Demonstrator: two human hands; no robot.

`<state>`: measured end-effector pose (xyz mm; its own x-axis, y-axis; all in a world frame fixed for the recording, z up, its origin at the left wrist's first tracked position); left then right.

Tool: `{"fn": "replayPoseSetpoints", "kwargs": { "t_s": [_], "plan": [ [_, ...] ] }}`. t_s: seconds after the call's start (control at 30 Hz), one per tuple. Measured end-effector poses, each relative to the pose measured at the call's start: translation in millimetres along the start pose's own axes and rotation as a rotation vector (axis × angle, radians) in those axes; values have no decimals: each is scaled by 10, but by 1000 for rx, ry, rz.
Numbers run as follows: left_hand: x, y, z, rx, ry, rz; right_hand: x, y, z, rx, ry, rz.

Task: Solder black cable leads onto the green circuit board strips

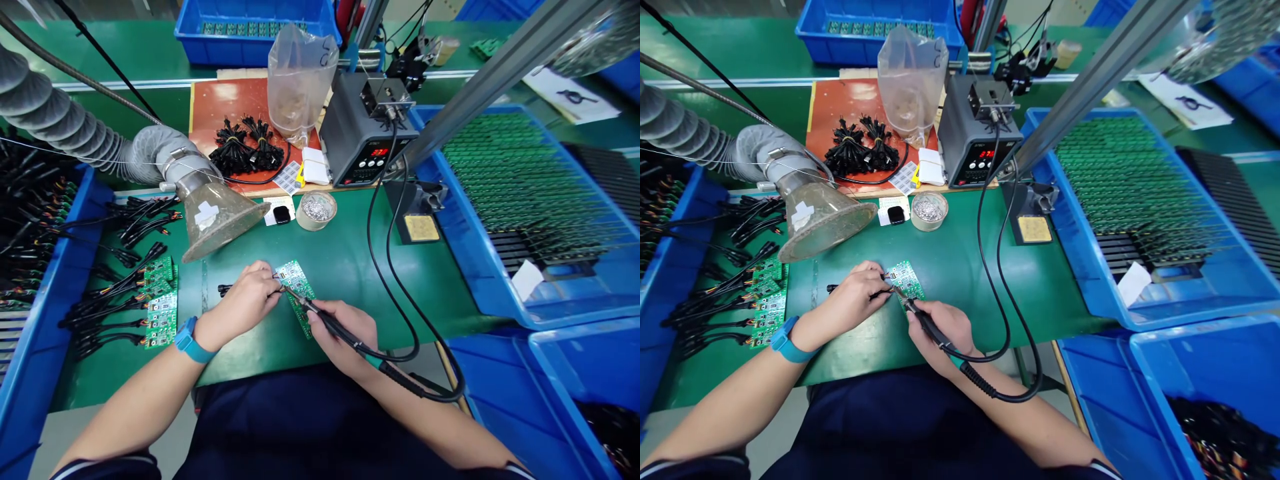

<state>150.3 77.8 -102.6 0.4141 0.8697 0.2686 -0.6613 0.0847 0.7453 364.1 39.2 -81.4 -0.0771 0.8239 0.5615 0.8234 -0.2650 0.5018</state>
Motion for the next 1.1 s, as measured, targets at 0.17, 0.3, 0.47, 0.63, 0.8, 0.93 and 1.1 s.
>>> {"fn": "replayPoseSetpoints", "kwargs": {
  "t_s": [0.17,0.3,0.47,0.63,0.8,0.93,1.1],
  "plan": [
    [11,14,10,-4,3,-12,7,14,-25,-32,39,9],
    [16,16,7,6,8,-19,21,60,-15,-23,24,45],
    [19,19,1,-7,-5,-20,36,93,17,-16,4,57],
    [16,5,-14,-20,-31,-1,51,73,8,5,-30,29],
    [-2,-14,-46,-23,-29,20,67,51,7,23,-91,19],
    [-11,-19,-59,-25,-50,33,82,40,13,57,-118,20],
    [-17,-26,-49,-10,-82,51,103,33,9,87,-154,-2]
  ]
}}
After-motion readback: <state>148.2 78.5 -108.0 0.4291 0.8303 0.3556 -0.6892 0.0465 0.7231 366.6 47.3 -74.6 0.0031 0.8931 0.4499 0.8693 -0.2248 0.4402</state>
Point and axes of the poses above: each hand's wrist, its own x-axis towards the middle knuckle, its own y-axis out of the back of the hand, z = x × y, the point moved 2 cm from there along x, towards the middle knuckle, and after that the axes turned 13 degrees about z, right-handed, at the moved point
